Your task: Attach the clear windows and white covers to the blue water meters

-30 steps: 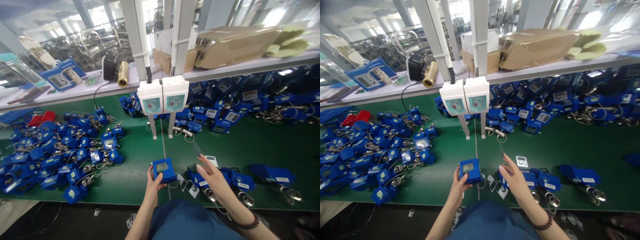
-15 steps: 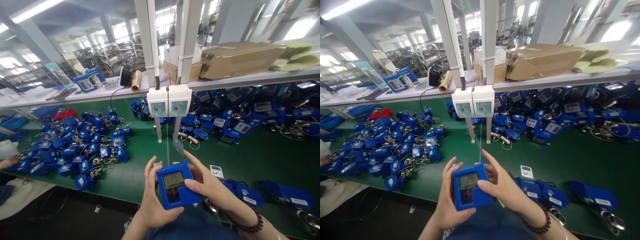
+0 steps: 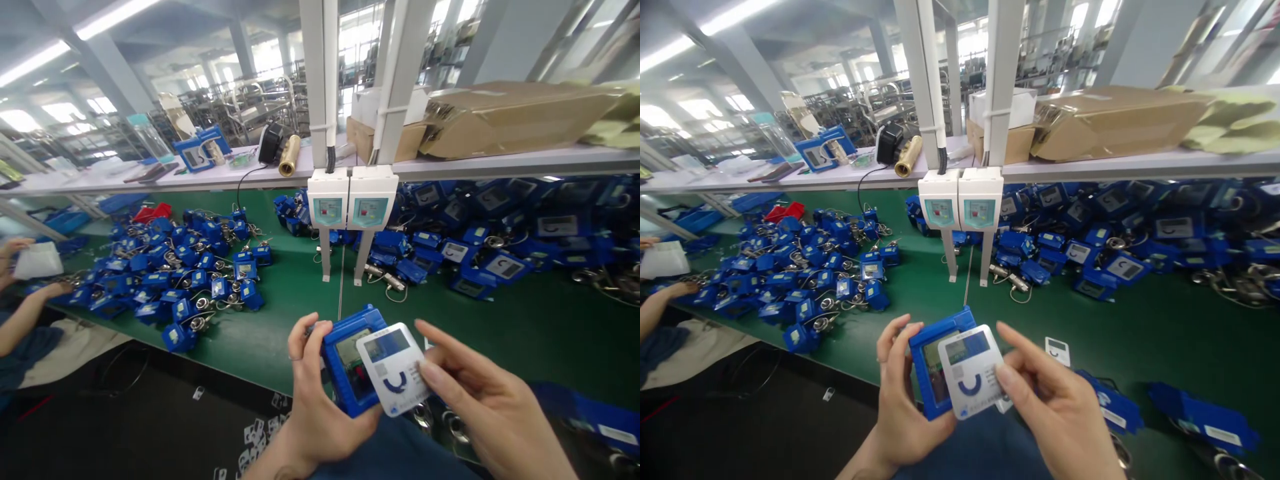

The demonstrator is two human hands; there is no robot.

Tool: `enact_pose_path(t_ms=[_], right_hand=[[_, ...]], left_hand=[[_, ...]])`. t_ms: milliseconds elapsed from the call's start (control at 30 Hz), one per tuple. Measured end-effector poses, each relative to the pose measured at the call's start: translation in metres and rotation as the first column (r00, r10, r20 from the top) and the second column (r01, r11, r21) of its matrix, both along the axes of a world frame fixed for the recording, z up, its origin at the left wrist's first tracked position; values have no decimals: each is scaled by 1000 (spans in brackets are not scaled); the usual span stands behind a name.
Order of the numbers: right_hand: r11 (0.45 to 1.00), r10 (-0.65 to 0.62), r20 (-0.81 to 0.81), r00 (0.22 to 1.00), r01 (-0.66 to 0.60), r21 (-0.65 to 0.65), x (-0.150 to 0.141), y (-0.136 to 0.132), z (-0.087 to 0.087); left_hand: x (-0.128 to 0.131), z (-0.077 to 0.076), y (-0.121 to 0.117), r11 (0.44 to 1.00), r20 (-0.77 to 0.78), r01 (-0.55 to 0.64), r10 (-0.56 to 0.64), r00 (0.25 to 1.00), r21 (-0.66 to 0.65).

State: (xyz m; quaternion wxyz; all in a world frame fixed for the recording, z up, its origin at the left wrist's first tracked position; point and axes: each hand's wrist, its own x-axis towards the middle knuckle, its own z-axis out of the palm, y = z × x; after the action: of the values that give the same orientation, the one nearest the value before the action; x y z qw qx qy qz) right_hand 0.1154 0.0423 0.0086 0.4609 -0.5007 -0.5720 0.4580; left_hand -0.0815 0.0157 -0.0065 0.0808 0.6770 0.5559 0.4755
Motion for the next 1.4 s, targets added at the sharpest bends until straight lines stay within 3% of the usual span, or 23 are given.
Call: enact_pose_path(t_ms=[100, 200, 733, 1100, 1400], right_hand=[[997, 61, 101, 993, -65, 42, -4, -2, -1], [990, 41, 148, 988, -61, 128, -9, -4, 4], [943, 4, 194, 981, -69, 326, -17, -11, 15], [934, -26, 230, 973, -58, 353, -21, -16, 18], [945, 38, 252, 967, -117, 305, -20, -18, 22]], left_hand=[[2, 4, -4, 999, -44, -13, 15, 999, 36], [3, 5, -8, 999, -61, -21, 23, 998, 29], [2, 13, -16, 992, -102, 36, -24, 995, 119], [1, 2, -15, 958, 1, 131, -136, 991, 254], [3, -1, -17, 956, 4, 140, -145, 989, 257]])
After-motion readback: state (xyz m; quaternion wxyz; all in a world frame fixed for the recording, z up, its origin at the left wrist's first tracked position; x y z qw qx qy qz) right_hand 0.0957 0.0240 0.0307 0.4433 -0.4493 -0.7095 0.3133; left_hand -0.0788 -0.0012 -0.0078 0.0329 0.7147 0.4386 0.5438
